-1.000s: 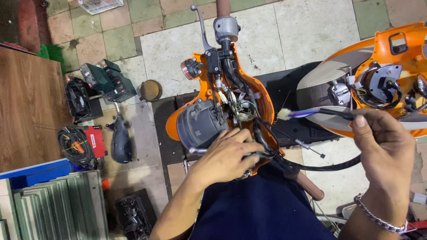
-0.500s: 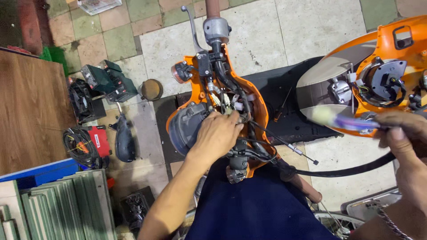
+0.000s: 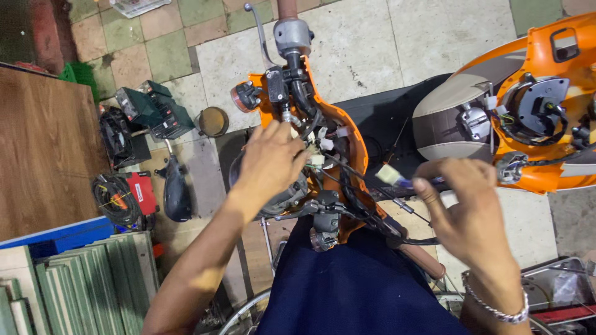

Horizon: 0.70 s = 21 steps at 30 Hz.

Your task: The person repairs the electrical system of an orange scooter. They use a cordless drill to remove a component, then manually connect and secure various wires and connectors near the handlebars and headlight area.

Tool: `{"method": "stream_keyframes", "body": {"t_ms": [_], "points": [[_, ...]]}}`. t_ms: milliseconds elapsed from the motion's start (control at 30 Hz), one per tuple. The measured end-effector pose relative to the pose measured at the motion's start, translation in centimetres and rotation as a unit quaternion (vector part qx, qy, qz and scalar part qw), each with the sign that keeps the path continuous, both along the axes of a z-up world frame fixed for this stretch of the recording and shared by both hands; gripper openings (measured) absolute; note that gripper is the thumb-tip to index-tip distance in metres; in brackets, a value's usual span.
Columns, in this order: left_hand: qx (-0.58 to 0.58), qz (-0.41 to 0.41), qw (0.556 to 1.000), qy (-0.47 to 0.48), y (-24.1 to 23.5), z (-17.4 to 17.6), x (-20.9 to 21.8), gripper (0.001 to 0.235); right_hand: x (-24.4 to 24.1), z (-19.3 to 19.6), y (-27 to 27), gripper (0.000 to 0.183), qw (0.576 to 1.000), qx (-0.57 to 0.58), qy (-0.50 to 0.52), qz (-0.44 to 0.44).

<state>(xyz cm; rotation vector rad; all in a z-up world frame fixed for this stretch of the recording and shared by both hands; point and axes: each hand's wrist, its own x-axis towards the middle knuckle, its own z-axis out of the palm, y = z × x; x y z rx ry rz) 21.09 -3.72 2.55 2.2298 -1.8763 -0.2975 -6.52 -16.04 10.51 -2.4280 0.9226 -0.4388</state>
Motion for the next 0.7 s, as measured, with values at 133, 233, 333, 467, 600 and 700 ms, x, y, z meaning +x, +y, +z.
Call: {"method": "stream_keyframes", "body": {"t_ms": [133, 233, 333, 467, 600, 700], "points": [[0.039, 0.025, 0.994, -0.103, -2.3, -3.9, -2.5, 0.012, 1.6, -1.4, 2.1, 0.011, 0.997, 0.067, 0.036, 0.031], [-0.009, 0.046, 0.999, -0.02, -3.7, -5.2, -3.4, 0.015, 2.7, -2.3, 2.4, 0.032, 0.993, 0.106, 0.017, 0.047], [0.061, 0.084, 0.994, 0.038, -3.3, -4.9, -3.8, 0.013, 3.1, -3.8, 2.1, 0.027, 0.996, 0.078, 0.011, 0.05], [0.012, 0.1, 0.989, 0.105, -4.0, -4.6, -4.7, 0.022, 2.6, -5.9, 1.2, 0.028, 0.96, 0.271, -0.043, -0.045], [-0.074, 0.074, 0.984, 0.143, -4.7, -4.7, -5.4, 0.037, 2.3, -6.8, 0.6, 0.027, 0.914, 0.385, -0.112, -0.054], [-0.042, 0.064, 0.994, 0.075, -5.7, -6.1, -5.9, 0.023, 2.1, -7.0, 0.5, 0.028, 0.908, 0.403, -0.104, -0.051]]}}
